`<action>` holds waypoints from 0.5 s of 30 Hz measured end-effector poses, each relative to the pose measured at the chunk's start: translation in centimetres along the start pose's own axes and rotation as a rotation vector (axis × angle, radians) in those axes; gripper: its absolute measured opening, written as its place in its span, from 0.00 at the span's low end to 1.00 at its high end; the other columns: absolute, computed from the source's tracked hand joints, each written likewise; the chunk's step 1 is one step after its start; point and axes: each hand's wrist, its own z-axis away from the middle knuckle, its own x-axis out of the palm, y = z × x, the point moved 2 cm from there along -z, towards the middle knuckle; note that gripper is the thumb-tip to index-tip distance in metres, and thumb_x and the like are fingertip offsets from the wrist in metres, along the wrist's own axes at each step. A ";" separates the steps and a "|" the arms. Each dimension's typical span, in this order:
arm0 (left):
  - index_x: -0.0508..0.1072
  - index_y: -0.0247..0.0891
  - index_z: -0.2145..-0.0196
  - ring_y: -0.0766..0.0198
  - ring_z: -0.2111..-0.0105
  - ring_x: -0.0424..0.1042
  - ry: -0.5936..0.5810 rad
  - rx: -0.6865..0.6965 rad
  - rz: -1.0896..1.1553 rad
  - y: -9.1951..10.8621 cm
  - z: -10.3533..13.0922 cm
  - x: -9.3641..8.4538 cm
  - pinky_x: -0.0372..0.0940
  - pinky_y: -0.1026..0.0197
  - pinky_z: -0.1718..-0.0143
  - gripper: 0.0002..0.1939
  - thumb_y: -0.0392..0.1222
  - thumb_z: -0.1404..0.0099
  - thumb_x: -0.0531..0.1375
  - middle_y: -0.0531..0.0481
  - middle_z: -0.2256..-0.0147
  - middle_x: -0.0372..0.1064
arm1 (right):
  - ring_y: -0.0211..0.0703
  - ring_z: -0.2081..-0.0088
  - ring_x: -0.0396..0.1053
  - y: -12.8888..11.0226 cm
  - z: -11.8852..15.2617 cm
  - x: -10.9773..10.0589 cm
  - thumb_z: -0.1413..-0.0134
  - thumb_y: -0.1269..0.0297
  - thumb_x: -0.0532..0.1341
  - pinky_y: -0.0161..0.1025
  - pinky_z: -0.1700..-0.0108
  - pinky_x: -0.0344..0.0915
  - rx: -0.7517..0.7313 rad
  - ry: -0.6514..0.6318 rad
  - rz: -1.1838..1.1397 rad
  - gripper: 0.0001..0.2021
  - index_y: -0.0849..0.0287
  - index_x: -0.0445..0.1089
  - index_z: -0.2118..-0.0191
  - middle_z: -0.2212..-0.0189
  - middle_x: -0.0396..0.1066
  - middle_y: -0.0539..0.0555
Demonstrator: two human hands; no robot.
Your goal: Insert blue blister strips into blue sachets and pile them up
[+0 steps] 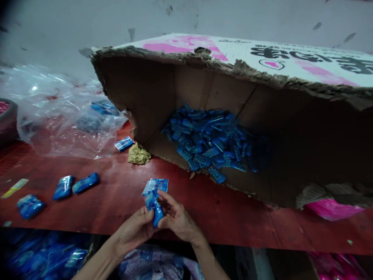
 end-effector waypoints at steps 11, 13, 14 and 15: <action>0.74 0.35 0.74 0.57 0.67 0.73 0.346 0.290 0.149 3.0 1.3 -0.5 0.67 0.55 0.61 0.13 0.48 0.45 0.58 0.46 0.74 0.75 | 0.44 0.55 0.65 0.3 -0.5 0.6 0.47 0.59 0.57 0.39 0.52 0.62 -0.165 0.176 0.760 0.21 0.51 0.59 0.46 0.55 0.67 0.54; 0.73 0.37 0.72 0.57 0.66 0.73 0.465 0.508 0.247 6.2 2.9 -1.7 0.68 0.54 0.63 0.18 0.54 0.43 0.53 0.47 0.75 0.74 | 0.44 0.55 0.64 -0.2 -1.2 0.5 0.46 0.65 0.57 0.41 0.52 0.61 -0.181 0.198 0.966 0.17 0.52 0.63 0.49 0.57 0.67 0.53; 0.73 0.36 0.69 0.57 0.65 0.73 0.520 0.586 0.277 7.7 3.7 -2.4 0.69 0.55 0.64 0.23 0.57 0.42 0.49 0.45 0.71 0.75 | 0.45 0.56 0.64 -0.4 -1.6 0.4 0.46 0.68 0.57 0.41 0.53 0.61 -0.175 0.225 1.062 0.16 0.52 0.64 0.51 0.58 0.67 0.53; 0.72 0.34 0.68 0.56 0.65 0.73 0.590 0.639 0.305 8.7 4.5 -3.2 0.70 0.55 0.66 0.26 0.60 0.42 0.47 0.43 0.70 0.74 | 0.45 0.57 0.63 -0.5 -2.0 0.2 0.47 0.69 0.57 0.41 0.54 0.60 -0.164 0.252 1.148 0.15 0.53 0.65 0.52 0.59 0.68 0.53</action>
